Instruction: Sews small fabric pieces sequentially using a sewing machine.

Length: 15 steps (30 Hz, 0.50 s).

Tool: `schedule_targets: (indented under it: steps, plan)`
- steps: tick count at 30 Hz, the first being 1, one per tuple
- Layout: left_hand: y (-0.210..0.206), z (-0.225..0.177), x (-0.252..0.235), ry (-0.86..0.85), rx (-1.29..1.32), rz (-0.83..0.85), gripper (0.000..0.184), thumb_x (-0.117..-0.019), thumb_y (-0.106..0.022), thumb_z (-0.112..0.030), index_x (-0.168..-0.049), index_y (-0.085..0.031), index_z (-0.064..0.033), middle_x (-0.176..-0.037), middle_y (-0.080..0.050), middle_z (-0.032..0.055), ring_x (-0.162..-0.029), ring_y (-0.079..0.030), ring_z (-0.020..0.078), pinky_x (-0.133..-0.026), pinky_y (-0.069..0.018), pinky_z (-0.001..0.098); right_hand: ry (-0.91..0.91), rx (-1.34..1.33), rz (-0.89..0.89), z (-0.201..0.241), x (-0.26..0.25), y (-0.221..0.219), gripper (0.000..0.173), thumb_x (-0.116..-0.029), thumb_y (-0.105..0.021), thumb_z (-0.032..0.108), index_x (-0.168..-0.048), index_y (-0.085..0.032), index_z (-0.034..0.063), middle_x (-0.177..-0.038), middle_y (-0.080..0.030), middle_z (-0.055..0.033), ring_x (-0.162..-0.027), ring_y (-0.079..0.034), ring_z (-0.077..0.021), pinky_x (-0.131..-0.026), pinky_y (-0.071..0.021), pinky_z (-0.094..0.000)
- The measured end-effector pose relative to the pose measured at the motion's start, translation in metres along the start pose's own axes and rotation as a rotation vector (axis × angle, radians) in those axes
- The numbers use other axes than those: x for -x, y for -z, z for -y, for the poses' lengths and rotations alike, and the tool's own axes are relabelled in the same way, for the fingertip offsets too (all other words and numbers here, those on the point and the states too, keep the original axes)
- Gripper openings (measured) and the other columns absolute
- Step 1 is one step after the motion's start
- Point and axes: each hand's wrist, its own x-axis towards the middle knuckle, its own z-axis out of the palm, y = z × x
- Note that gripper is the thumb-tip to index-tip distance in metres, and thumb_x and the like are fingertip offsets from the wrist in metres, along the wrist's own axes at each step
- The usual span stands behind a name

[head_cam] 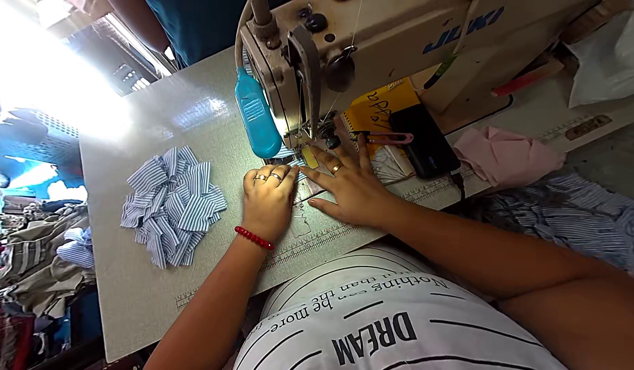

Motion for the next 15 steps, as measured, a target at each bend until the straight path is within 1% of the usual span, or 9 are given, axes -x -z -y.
schedule_targets:
  steps: [2,6,9,11,14,15]
  plan:
    - [-0.0011,0.0006,-0.0009,0.017,0.022,0.011,0.034,-0.1002,-0.052,-0.011,-0.127,-0.073,-0.0138,-0.126,-0.071,0.0089,-0.12,-0.064,0.0301,-0.101,-0.0417,0.0547,-0.008,-0.002,-0.003,0.0,-0.0001,0.0,0.067,-0.0993,-0.037,0.067,-0.157,-0.044,0.0337,-0.169,-0.029,-0.0105,-0.158,-0.013,-0.0395,-0.114,0.0035,-0.0813]
    - [-0.0021,0.0023,-0.0028,0.026,0.048,0.009,0.035,-0.1001,-0.051,-0.013,-0.127,-0.073,-0.0137,-0.127,-0.071,0.0087,-0.119,-0.064,0.0301,-0.101,-0.0408,0.0557,-0.011,0.01,-0.016,-0.0001,-0.001,-0.0022,0.069,-0.0992,-0.036,0.068,-0.157,-0.046,0.0312,-0.168,-0.031,-0.0111,-0.158,-0.014,-0.0399,-0.114,0.0034,-0.0818]
    - [-0.0023,0.0029,-0.0033,0.025,0.061,-0.004,0.035,-0.1006,-0.05,-0.013,-0.126,-0.074,-0.0136,-0.126,-0.071,0.0089,-0.118,-0.064,0.0299,-0.1,-0.0408,0.0556,-0.013,0.009,-0.017,-0.0003,-0.001,-0.0028,0.07,-0.099,-0.036,0.068,-0.157,-0.045,0.0302,-0.168,-0.03,-0.0102,-0.158,-0.012,-0.0398,-0.113,0.0037,-0.0817]
    - [-0.0024,0.0029,-0.0035,0.026,0.059,-0.008,0.035,-0.101,-0.05,-0.014,-0.126,-0.074,-0.0139,-0.126,-0.071,0.0086,-0.117,-0.064,0.0293,-0.1,-0.0402,0.0556,-0.009,0.005,-0.017,-0.0002,-0.0003,-0.0021,0.07,-0.0996,-0.037,0.067,-0.156,-0.046,0.0282,-0.168,-0.031,-0.0108,-0.158,-0.013,-0.0399,-0.114,0.0024,-0.081]
    - [-0.0019,0.0037,-0.0034,0.032,0.057,-0.007,0.035,-0.101,-0.05,-0.014,-0.126,-0.074,-0.0151,-0.126,-0.071,0.008,-0.118,-0.064,0.029,-0.101,-0.0382,0.0571,0.04,-0.01,-0.095,-0.0017,0.0018,-0.0053,0.061,-0.1007,-0.04,0.062,-0.147,-0.059,0.0267,-0.164,-0.039,-0.0113,-0.156,-0.022,-0.0405,-0.115,0.0,-0.081]
    - [-0.0016,0.004,-0.0036,0.032,0.057,-0.001,0.035,-0.1015,-0.05,-0.015,-0.127,-0.074,-0.0156,-0.126,-0.071,0.0076,-0.118,-0.064,0.0288,-0.101,-0.0379,0.0573,0.05,-0.011,-0.111,-0.0021,0.0023,-0.0063,0.059,-0.1011,-0.04,0.061,-0.145,-0.061,0.0268,-0.163,-0.04,-0.0106,-0.155,-0.024,-0.0403,-0.115,0.0001,-0.081]
